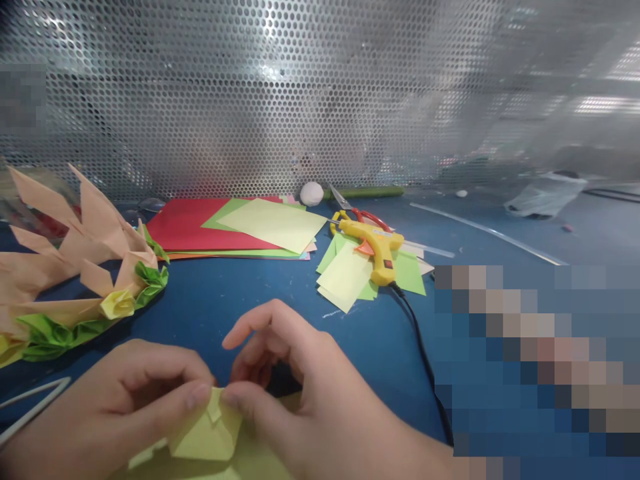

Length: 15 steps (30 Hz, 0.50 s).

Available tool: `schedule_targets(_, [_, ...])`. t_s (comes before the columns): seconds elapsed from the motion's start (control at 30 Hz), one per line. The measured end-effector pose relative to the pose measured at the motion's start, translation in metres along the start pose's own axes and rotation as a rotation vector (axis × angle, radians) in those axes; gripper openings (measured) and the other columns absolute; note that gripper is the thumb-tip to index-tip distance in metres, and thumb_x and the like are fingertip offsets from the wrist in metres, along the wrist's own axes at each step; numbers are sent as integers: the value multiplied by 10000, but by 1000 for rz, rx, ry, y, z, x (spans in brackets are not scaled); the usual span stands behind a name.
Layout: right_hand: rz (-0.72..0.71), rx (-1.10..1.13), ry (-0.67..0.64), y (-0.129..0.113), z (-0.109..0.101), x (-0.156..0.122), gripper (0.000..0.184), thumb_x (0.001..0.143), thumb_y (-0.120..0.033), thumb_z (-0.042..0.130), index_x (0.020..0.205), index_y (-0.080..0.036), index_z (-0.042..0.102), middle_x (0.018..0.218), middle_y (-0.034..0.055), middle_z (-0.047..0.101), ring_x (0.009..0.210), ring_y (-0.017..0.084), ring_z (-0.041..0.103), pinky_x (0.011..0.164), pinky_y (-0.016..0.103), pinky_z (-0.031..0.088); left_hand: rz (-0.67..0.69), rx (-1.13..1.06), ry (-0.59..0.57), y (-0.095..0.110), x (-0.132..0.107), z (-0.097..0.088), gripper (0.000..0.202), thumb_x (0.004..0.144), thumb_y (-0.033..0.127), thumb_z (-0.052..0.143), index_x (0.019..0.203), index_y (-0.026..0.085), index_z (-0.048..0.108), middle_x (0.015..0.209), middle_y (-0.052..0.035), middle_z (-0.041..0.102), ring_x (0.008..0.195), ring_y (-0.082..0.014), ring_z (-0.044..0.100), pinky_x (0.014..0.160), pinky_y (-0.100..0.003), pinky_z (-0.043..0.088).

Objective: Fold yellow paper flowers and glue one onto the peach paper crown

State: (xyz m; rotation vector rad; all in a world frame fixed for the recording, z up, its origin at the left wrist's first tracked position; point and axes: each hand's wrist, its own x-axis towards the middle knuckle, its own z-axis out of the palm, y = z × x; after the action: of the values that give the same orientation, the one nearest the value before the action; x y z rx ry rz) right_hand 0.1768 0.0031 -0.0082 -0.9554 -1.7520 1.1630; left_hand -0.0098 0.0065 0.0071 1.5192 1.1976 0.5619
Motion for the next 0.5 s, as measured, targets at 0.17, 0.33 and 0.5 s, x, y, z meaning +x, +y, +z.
schedule_targets(0.17, [-290, -253, 60, 6, 3, -8, 299, 810, 32, 528, 909, -250, 531, 794, -67, 635, 681, 51, 615, 658, 98, 497, -35, -6, -72, -1, 2, -1, 127, 710, 279, 708, 624, 188, 688, 535, 56, 536, 522, -111, 441, 503, -177, 358])
schedule_targets(0.33, [-484, -327, 99, 5, 0, -10, 249, 822, -94, 673, 995, -236, 566, 910, -4, 647, 810, 99, 662, 770, 138, 537, -18, -179, -96, -6, 1, -3, 193, 764, 326, 704, 683, 192, 590, 575, 72, 495, 544, -102, 404, 505, -174, 316])
schedule_targets(0.5, [-455, -575, 101, 5, 1, -16, 186, 818, -171, 693, 925, -322, 678, 1065, 25, 595, 914, 174, 665, 758, 210, 590, -33, -480, -127, -12, -2, -3, 300, 805, 488, 675, 807, 215, 551, 550, 88, 467, 506, -84, 345, 494, -162, 292])
